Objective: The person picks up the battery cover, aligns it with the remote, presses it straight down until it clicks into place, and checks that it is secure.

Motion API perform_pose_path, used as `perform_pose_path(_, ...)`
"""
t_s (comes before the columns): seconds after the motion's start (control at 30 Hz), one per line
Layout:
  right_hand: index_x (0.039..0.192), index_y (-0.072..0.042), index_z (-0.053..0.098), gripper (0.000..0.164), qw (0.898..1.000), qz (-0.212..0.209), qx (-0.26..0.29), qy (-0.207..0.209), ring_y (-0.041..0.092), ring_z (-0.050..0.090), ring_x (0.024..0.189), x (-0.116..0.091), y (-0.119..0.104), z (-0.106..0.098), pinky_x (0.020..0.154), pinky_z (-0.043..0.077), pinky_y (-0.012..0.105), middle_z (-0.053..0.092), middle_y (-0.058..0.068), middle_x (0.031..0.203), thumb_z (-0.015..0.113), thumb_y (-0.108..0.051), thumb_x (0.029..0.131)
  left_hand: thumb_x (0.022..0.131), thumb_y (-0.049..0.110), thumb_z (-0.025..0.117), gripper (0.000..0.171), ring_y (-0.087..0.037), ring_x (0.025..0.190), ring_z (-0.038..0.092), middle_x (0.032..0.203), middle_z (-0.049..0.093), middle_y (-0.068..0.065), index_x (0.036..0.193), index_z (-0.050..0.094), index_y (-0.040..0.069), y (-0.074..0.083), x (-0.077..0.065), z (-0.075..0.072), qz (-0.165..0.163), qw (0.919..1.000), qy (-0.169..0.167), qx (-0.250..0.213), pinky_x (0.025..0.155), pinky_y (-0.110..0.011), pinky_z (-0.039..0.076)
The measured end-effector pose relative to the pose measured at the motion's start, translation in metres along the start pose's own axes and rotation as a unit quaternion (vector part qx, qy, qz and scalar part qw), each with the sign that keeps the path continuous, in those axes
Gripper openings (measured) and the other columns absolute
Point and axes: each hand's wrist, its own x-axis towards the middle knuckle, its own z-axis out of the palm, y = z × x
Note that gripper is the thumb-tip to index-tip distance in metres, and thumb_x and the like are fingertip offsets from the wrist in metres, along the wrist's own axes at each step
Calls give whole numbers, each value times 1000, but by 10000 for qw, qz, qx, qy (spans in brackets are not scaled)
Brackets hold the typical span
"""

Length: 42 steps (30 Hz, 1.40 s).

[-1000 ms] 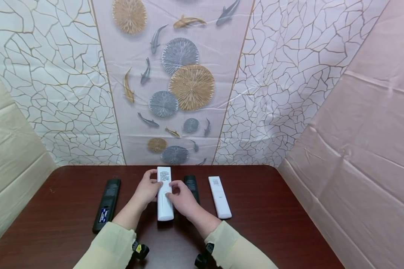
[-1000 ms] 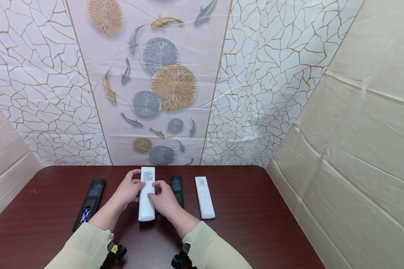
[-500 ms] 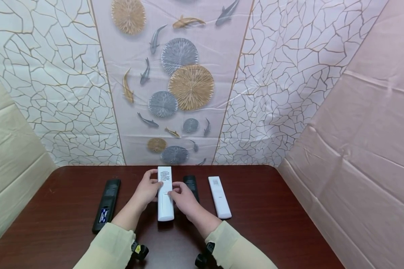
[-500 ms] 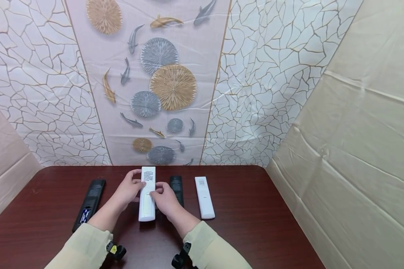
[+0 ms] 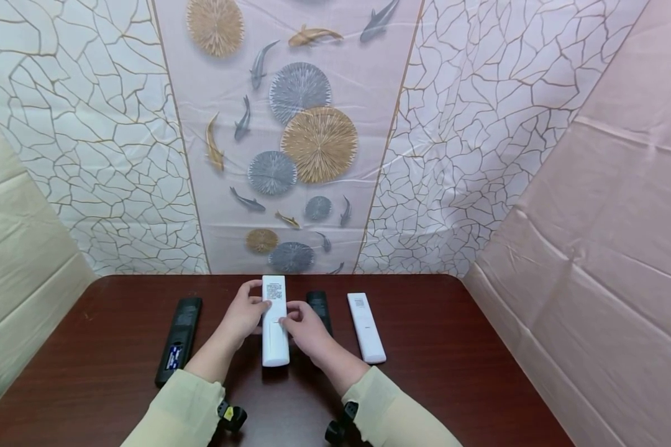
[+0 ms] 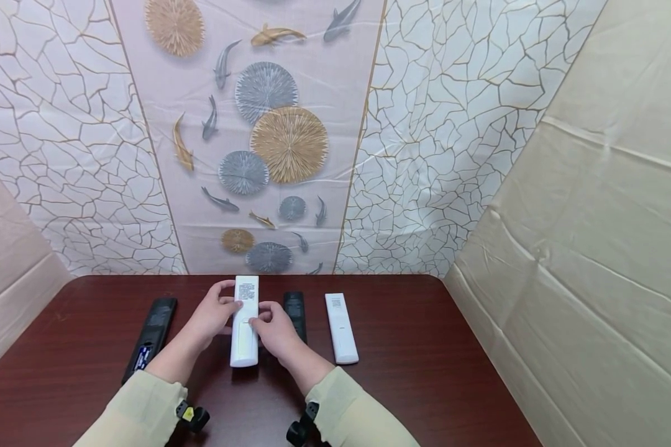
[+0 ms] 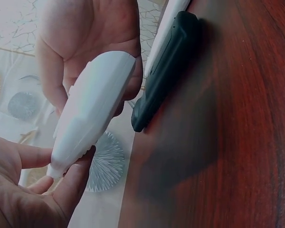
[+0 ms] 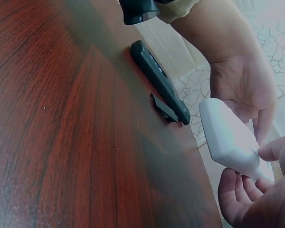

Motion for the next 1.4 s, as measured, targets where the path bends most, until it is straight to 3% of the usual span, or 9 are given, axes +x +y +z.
perform_pose_path(0.63,134,-7,52,38,9999,-19,-18,145,18,62,88,0,0,0,74,57,40,61,7,104,63,-19,99,100,11,49,57,-34,109,60,136,49,-24,152,26,15,1,0,-2,7,9999,-86,-83,70,-43,58)
perform_pose_path(0.9,134,0,51,37,9987,-175,358,320,29,61,86,-6,7,-4,67,57,41,62,12,104,56,-7,98,99,10,54,56,-34,108,62,135,52,-26,151,32,14,-7,1,-3,30,10000,-32,17,70,-43,58)
perform_pose_path(1.2,132,0,53,34,9987,-81,423,259,28,63,86,-17,8,-19,69,57,38,61,20,113,54,-9,100,99,10,56,57,-35,110,61,135,52,-28,151,33,12,-16,10,6,-110,9999,-77,87,70,-43,58)
perform_pose_path(1.4,129,-2,55,31,9990,-60,353,280,22,62,82,-20,10,-26,68,57,35,62,12,104,55,-9,99,100,11,56,57,-37,112,60,135,51,-28,151,32,11,-25,22,8,-333,9993,-62,159,71,-43,58)
